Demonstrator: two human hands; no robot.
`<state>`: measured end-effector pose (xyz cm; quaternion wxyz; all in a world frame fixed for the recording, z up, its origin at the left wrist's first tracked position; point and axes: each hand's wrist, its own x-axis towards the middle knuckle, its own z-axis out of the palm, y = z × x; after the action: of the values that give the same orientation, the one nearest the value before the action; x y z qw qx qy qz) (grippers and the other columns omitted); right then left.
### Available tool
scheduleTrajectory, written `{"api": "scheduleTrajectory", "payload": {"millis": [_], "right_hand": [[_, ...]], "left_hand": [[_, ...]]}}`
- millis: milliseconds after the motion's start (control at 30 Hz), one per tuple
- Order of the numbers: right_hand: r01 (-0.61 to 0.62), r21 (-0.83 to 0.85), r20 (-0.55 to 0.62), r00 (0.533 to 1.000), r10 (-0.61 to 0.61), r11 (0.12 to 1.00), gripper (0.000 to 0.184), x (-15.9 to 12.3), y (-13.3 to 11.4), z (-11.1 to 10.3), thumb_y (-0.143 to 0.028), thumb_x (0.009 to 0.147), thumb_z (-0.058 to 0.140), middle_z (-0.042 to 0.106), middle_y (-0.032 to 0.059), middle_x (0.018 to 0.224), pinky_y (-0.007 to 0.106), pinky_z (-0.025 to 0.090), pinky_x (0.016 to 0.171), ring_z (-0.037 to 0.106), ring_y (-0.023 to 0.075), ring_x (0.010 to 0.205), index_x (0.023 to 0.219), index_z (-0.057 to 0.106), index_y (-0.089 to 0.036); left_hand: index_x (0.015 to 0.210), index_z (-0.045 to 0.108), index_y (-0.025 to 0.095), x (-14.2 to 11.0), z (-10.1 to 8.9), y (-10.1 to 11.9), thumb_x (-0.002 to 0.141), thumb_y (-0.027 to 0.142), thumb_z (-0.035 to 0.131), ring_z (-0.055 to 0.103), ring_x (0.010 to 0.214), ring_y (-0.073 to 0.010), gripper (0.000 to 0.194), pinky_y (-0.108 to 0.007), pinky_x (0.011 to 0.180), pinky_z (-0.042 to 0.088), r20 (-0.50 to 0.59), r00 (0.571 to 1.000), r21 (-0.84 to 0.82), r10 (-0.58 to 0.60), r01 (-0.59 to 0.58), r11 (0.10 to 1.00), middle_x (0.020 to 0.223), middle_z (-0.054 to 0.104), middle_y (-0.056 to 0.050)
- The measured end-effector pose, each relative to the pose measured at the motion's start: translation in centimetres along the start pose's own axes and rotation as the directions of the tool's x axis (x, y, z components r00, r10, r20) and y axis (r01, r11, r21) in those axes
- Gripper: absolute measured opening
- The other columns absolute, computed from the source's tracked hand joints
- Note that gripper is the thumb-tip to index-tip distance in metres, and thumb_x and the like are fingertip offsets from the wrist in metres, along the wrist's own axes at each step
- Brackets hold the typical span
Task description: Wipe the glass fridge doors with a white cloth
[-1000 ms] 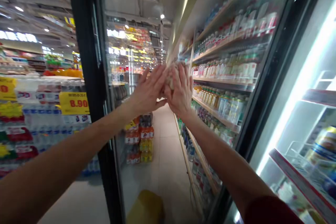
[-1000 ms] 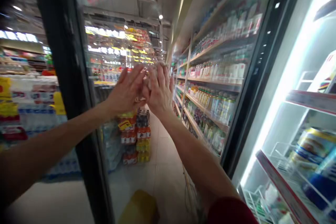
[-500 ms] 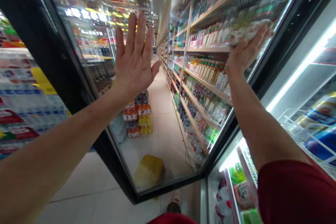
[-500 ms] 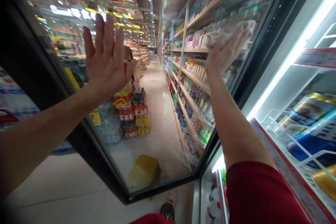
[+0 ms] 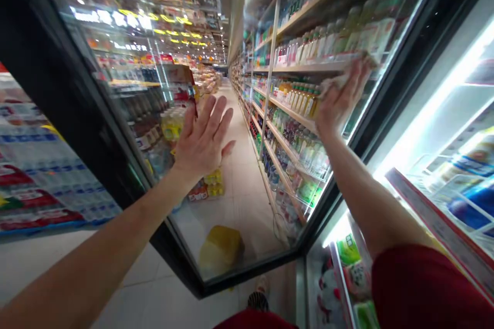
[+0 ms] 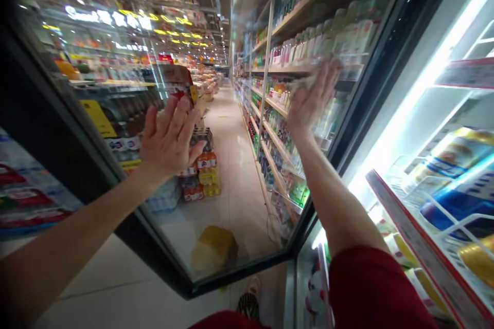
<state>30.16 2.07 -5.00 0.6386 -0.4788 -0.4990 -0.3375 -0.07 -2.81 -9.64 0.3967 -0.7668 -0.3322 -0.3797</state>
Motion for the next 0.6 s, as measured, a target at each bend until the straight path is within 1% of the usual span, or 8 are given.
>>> {"api": "scheduleTrajectory", "payload": {"millis": [67, 133, 167, 200, 300, 400, 533, 600], "right_hand": [[0.252, 0.061, 0.174, 0.95, -0.259, 0.966, 0.059, -3.6, -4.0, 0.6, -0.049, 0.09, 0.016, 0.03, 0.0069, 0.146, 0.047, 0.013, 0.112, 0.011, 0.0212, 0.14, 0.138, 0.027, -0.017], [0.493, 0.189, 0.374, 0.764, -0.526, 0.849, 0.055, -6.4, -5.3, 0.7, -0.055, 0.087, 0.026, 0.039, -0.001, 0.14, 0.047, 0.015, 0.112, 0.019, 0.0201, 0.138, 0.134, 0.035, -0.029], [0.519, 0.2, 0.419, 0.721, -0.552, 0.831, 0.053, -7.0, -4.4, 0.5, -0.055, 0.086, 0.029, 0.041, -0.0017, 0.139, 0.049, 0.015, 0.112, 0.021, 0.0211, 0.137, 0.132, 0.038, -0.031], [0.5, 0.172, 0.431, 0.737, -0.521, 0.849, 0.052, -7.0, -2.6, 0.1, -0.054, 0.086, 0.031, 0.041, -0.0005, 0.139, 0.052, 0.014, 0.111, 0.022, 0.0227, 0.137, 0.131, 0.04, -0.03], [0.102, -0.053, 0.167, 0.982, -0.092, 0.993, 0.053, -4.2, 4.9, -1.0, -0.043, 0.089, 0.026, 0.032, 0.0105, 0.144, 0.06, 0.011, 0.108, 0.02, 0.0277, 0.137, 0.136, 0.033, -0.019], [-0.192, -0.061, -0.072, 0.98, 0.188, 0.979, 0.054, -1.9, 7.5, -0.8, -0.036, 0.09, 0.022, 0.027, 0.0168, 0.145, 0.059, 0.016, 0.106, 0.02, 0.0284, 0.136, 0.139, 0.025, -0.013], [0.158, -0.009, 0.107, 0.982, -0.156, 0.987, 0.052, -7.1, -0.8, 0.7, -0.034, 0.089, 0.028, 0.028, 0.0096, 0.146, 0.056, 0.017, 0.108, 0.014, 0.0252, 0.14, 0.139, 0.026, -0.019], [0.41, 0.08, 0.266, 0.87, -0.416, 0.908, 0.049, -11.9, -5.3, 1.0, -0.035, 0.088, 0.033, 0.035, 0.0056, 0.143, 0.051, 0.016, 0.111, 0.014, 0.023, 0.14, 0.135, 0.036, -0.024]], "left_hand": [[0.144, 0.007, 0.022, 0.0, 0.1, -0.3, 0.086, 0.041, 0.045, 0.011, 0.138, -0.023, 0.071, -0.046, 0.114, 0.004, -0.008, 1.0, 0.012, 0.003, -0.003, 1.0, 0.149, 0.015, -0.007], [0.144, 0.006, 0.024, 0.0, 0.3, -0.4, 0.085, 0.042, 0.047, 0.011, 0.138, -0.0217, 0.074, -0.044, 0.114, 0.003, -0.009, 1.0, 0.013, -0.007, 0.007, 1.0, 0.149, 0.015, -0.005], [0.144, 0.006, 0.025, 0.0, 0.4, -0.4, 0.085, 0.042, 0.047, 0.011, 0.138, -0.0213, 0.074, -0.044, 0.115, 0.003, -0.005, 1.0, 0.001, -0.017, 0.017, 1.0, 0.149, 0.015, -0.004], [0.143, 0.005, 0.027, 0.0, 0.5, -0.4, 0.085, 0.042, 0.047, 0.012, 0.138, -0.0211, 0.074, -0.045, 0.115, 0.004, -0.003, 1.0, -0.016, -0.026, 0.026, 1.0, 0.149, 0.015, -0.003], [0.143, 0.008, 0.028, 0.1, 0.8, -0.3, 0.085, 0.042, 0.047, 0.013, 0.138, -0.0228, 0.071, -0.048, 0.114, 0.006, -0.009, 0.999, -0.056, -0.041, 0.04, 0.998, 0.149, 0.015, -0.002], [0.143, 0.011, 0.024, 0.2, 1.2, -0.4, 0.085, 0.041, 0.046, 0.013, 0.137, -0.0245, 0.07, -0.049, 0.114, 0.006, -0.011, 0.999, -0.069, -0.046, 0.045, 0.997, 0.149, 0.016, -0.004], [0.143, 0.009, 0.028, 0.1, 1.7, -0.7, 0.085, 0.044, 0.046, 0.012, 0.138, -0.0235, 0.071, -0.048, 0.115, 0.004, -0.008, 0.998, -0.086, -0.06, 0.059, 0.995, 0.149, 0.013, 0.001], [0.143, 0.009, 0.03, 0.1, 1.9, -0.8, 0.085, 0.045, 0.046, 0.013, 0.138, -0.0232, 0.071, -0.048, 0.115, 0.002, -0.011, 0.997, -0.11, -0.076, 0.074, 0.991, 0.149, 0.014, 0.001]]}}
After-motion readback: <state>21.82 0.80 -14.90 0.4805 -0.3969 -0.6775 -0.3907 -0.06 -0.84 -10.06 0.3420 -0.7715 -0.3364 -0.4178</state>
